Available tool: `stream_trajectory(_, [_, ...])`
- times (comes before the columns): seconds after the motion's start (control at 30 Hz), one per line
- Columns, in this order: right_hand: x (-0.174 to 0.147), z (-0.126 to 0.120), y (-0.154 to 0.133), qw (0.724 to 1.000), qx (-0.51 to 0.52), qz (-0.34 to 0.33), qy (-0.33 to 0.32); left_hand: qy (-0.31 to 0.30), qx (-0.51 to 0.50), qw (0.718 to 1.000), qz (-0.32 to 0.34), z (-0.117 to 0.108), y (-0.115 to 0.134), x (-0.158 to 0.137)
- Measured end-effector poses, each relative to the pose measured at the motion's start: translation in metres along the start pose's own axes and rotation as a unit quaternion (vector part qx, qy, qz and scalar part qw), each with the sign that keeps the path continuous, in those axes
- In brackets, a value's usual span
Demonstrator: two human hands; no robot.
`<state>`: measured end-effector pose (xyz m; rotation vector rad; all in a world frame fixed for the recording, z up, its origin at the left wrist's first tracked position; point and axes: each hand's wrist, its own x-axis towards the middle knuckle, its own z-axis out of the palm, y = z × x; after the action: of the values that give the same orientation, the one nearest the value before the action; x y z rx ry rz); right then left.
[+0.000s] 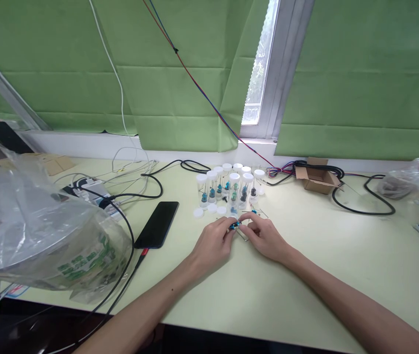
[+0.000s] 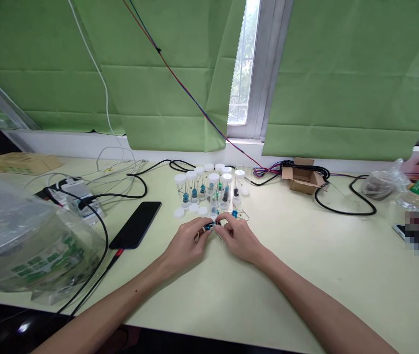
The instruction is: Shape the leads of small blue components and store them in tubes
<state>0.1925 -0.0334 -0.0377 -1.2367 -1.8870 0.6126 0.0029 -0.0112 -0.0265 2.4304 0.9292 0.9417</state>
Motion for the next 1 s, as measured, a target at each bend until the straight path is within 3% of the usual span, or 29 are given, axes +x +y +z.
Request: stream_trajectory(1.0, [0.0012, 0.0008, 0.0027, 0.999, -0.043, -0.008, 0.010, -0.032, -0.005, 0.999, 0.021, 0.0011, 0.0018, -0.0024])
